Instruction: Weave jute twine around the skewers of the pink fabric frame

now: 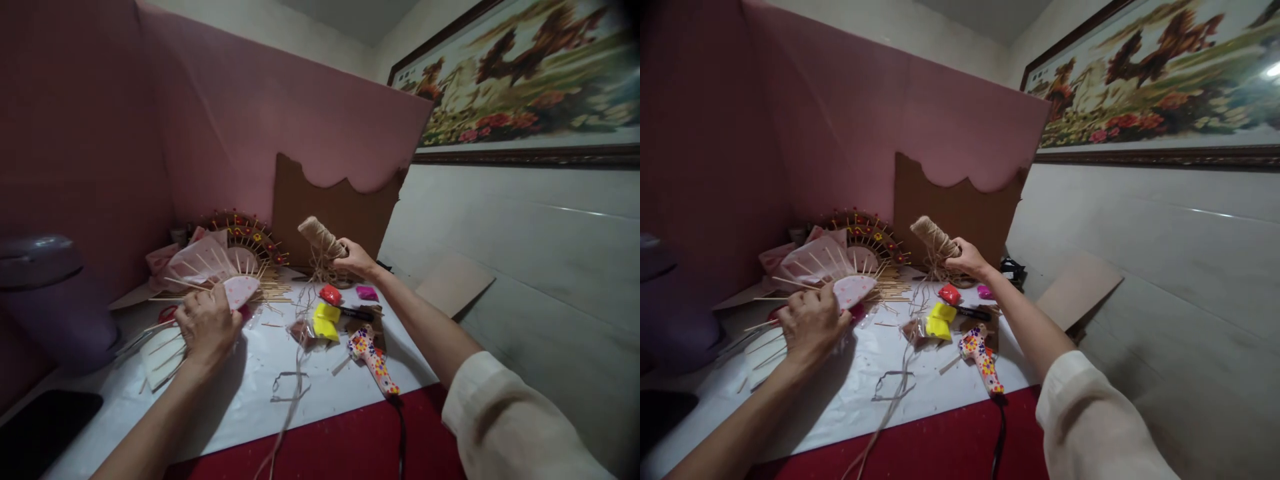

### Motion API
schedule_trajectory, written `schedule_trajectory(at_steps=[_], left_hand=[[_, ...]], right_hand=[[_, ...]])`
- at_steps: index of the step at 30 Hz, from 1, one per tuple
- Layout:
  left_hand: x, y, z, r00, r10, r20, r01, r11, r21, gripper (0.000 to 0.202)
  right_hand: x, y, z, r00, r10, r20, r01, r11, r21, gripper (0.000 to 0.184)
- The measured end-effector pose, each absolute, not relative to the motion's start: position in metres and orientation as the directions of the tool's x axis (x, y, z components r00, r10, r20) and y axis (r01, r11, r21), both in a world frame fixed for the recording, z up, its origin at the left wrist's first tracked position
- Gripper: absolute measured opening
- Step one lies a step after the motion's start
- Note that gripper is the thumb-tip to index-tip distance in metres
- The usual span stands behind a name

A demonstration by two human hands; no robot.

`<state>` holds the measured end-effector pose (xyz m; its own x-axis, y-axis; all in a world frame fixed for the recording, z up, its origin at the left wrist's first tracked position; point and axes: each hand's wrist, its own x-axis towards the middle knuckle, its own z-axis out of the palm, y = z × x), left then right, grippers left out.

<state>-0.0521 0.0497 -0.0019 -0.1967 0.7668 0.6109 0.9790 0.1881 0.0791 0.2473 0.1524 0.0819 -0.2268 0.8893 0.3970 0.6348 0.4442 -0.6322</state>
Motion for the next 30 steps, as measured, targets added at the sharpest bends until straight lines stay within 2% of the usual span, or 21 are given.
schedule_trajectory(at_steps=[4,6,8,10,12,13,16,18,21,25,30], left_hand=[[-0.059,0.051,-0.005,-0.202,0.825,0.528,0.978,0.201,0.059,0.036],[-0.06,0.052,-0.004,-0.168,0.832,0.529,0.986,0.151,0.076,0.035],[-0.056,0.052,0.002,-0.111,0.811,0.574,0.987,0.023,0.159,0.036],[-0.045,0.053,0.016,-0.064,0.793,0.605,0.931,-0.171,0.322,0.037],[-0.025,0.054,0.034,0.046,0.804,0.593,0.763,-0.411,0.499,0.041],[-0.013,0.055,0.044,0.074,0.812,0.579,0.647,-0.481,0.592,0.048],[0.023,0.059,0.072,0.161,0.814,0.558,0.305,-0.579,0.756,0.058],[0.041,0.062,0.084,0.235,0.814,0.532,0.138,-0.57,0.81,0.045],[0.049,0.067,0.09,0.211,0.831,0.514,0.159,-0.548,0.821,0.037],[0.026,0.078,0.084,0.149,0.849,0.506,0.29,-0.527,0.799,0.031],[-0.028,0.091,0.076,-0.048,0.862,0.504,0.468,-0.426,0.774,0.025]], right_hand=[[0.246,0.13,0.093,-0.212,0.905,0.368,0.504,0.424,-0.752,0.037],[0.244,0.118,0.1,-0.227,0.91,0.347,0.443,0.413,-0.795,0.037],[0.242,0.108,0.106,-0.247,0.911,0.329,0.397,0.405,-0.824,0.038],[0.239,0.098,0.111,-0.27,0.911,0.311,0.354,0.394,-0.848,0.038],[0.235,0.089,0.117,-0.304,0.908,0.287,0.298,0.377,-0.877,0.038],[0.232,0.085,0.12,-0.327,0.904,0.276,0.265,0.368,-0.891,0.038],[0.22,0.073,0.129,-0.398,0.877,0.268,0.175,0.36,-0.916,0.036],[0.212,0.068,0.138,-0.402,0.864,0.302,0.133,0.382,-0.915,0.035],[0.205,0.066,0.154,-0.318,0.864,0.391,0.103,0.441,-0.892,0.034],[0.209,0.071,0.18,-0.123,0.851,0.511,0.058,0.52,-0.852,0.033],[0.229,0.073,0.215,0.114,0.802,0.586,0.061,0.583,-0.81,0.022]])
